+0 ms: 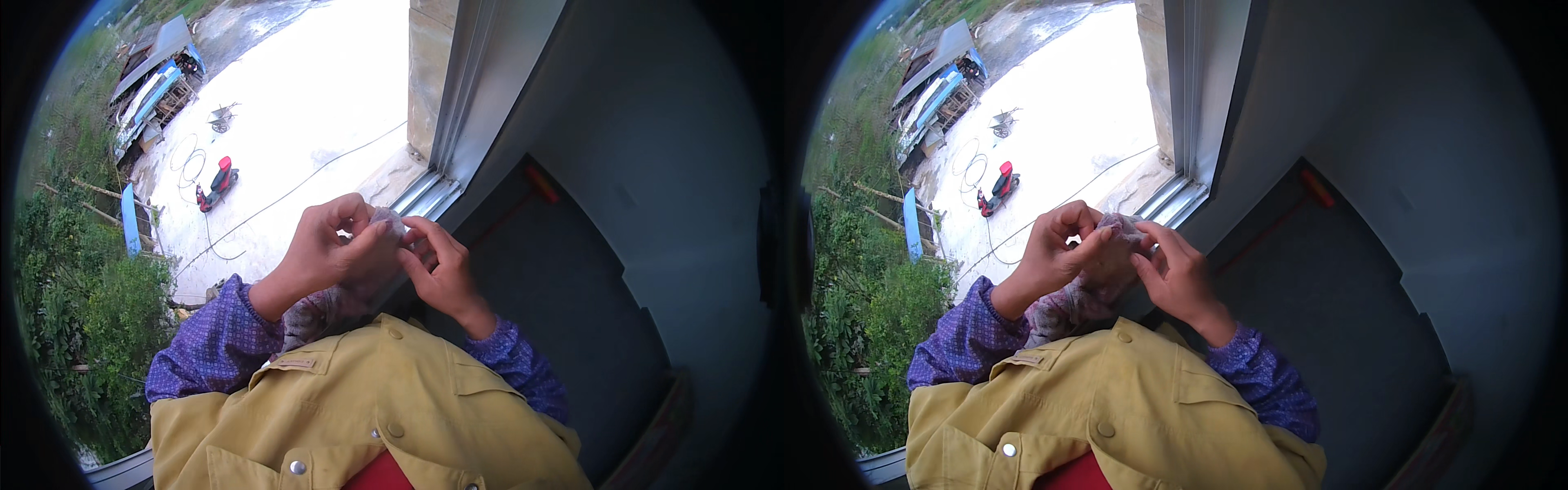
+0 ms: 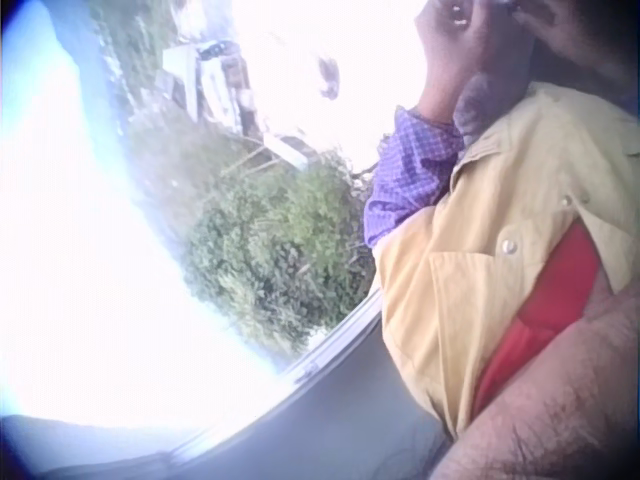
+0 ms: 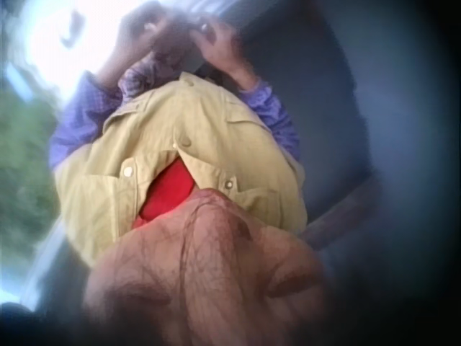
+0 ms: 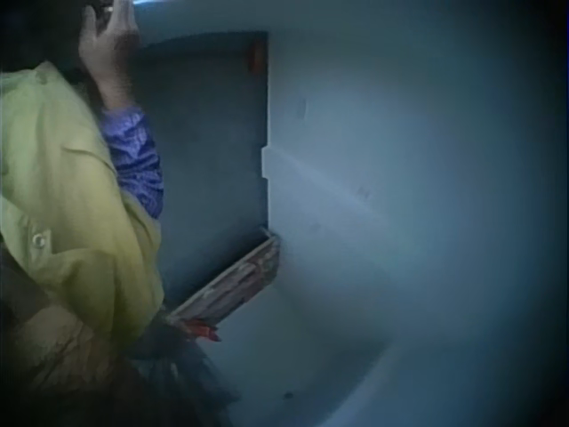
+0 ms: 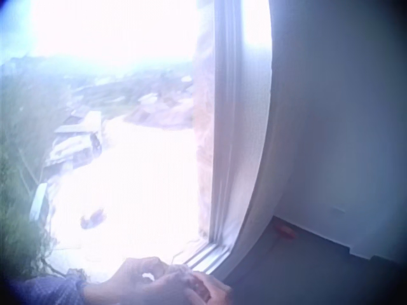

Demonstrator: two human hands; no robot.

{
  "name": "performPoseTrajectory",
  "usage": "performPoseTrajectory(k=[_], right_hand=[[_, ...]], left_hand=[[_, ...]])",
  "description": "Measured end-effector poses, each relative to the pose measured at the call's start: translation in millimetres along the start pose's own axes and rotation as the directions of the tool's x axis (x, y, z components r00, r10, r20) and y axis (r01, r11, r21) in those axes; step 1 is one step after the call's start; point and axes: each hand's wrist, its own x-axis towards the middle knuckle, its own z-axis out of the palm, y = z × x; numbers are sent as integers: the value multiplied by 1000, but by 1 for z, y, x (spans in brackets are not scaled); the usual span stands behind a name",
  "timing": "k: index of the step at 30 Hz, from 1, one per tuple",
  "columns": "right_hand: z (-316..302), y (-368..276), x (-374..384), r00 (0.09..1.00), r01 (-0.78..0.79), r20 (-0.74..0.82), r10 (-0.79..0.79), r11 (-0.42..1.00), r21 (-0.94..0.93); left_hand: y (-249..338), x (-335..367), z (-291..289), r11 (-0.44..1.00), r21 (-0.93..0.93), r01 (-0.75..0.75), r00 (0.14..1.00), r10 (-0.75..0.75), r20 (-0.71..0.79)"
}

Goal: The person wipes the metal window frame with a cloth, moving along the horizontal track and edges. The person repeatedly folds and repositions the cloth while cleaning different sections of the frame.

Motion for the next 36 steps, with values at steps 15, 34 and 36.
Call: performPoseTrajectory(k=[15,34,36], right_hand=[[-1,25,33,833,-22,-428,351,793,608],[17,36,69,975,-219,-164,151,503,-836],[15,38,65,983,-184,-142,117,579,-794]], left_hand=[[-30,94,61,960,185,-211,962,237,-135],[-87,136,77,782,616,97,994,-44,-102],[-94,132,75,775,626,90,993,-26,-111]])
